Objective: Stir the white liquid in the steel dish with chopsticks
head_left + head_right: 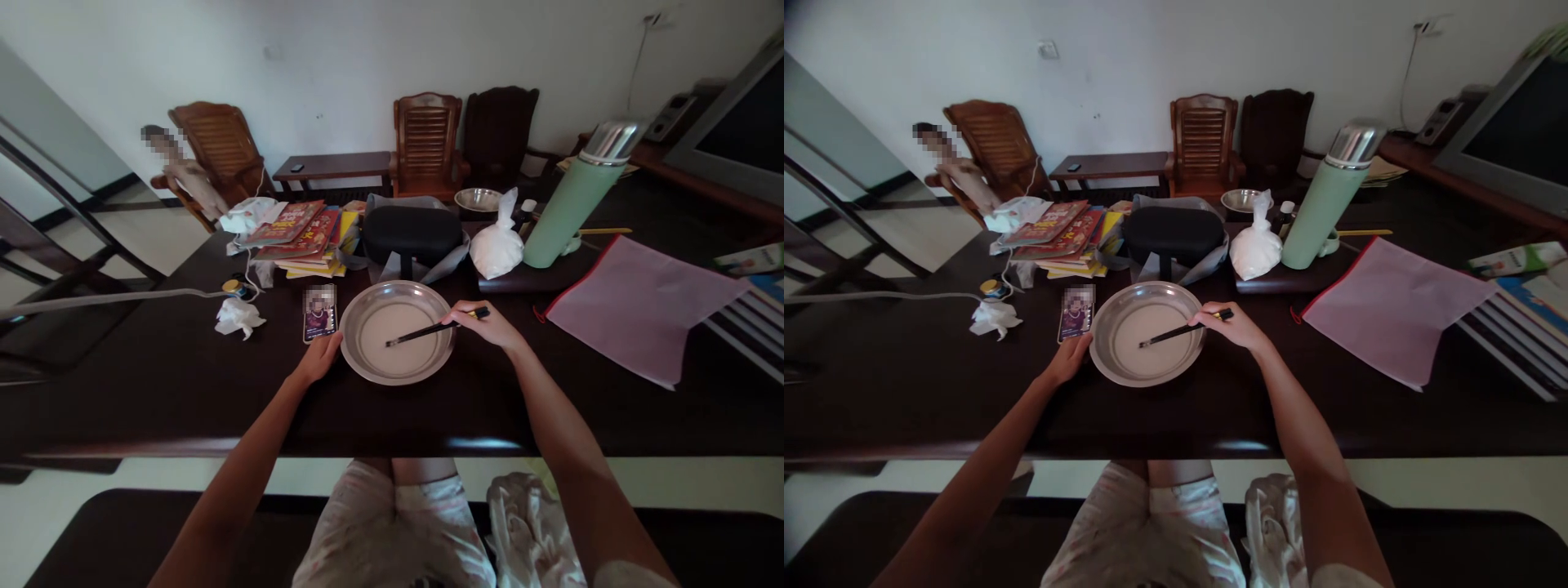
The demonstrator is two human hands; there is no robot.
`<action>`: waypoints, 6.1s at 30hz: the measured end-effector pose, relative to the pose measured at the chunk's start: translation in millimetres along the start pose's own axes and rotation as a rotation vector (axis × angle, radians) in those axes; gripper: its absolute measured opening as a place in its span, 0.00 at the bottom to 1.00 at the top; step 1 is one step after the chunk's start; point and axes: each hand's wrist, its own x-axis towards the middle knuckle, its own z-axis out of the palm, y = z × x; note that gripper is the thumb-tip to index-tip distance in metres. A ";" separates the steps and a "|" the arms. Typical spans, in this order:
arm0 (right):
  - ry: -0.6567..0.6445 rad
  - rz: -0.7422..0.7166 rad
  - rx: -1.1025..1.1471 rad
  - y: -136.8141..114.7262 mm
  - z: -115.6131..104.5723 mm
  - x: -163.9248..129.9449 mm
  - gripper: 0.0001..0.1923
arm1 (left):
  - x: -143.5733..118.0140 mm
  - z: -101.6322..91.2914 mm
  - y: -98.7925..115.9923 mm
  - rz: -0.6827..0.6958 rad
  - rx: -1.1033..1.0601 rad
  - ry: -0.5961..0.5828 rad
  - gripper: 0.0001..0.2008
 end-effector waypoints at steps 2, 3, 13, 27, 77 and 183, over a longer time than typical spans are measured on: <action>0.046 -0.015 -0.023 1.3 -2.4 0.2 0.21 | -0.3 -0.2 0.3 -0.002 0.001 -0.005 0.35; 0.078 -0.015 -0.030 1.4 -5.4 -0.4 0.21 | -0.4 -0.3 0.2 -0.002 0.000 -0.007 0.35; -0.019 -0.004 -0.021 -3.9 -3.6 -0.8 0.21 | 1.0 1.3 -1.6 0.000 0.004 0.006 0.34; -0.007 -0.003 -0.025 -5.1 -4.3 -1.3 0.21 | -0.2 0.5 -0.1 -0.005 0.003 0.011 0.35; 0.005 -0.045 -0.045 1.7 -6.0 0.1 0.18 | 0.7 1.1 -3.6 0.024 0.029 0.006 0.36; 0.065 -0.056 -0.071 -0.6 -8.0 -2.7 0.18 | 0.9 1.6 -1.7 0.025 -0.001 0.013 0.39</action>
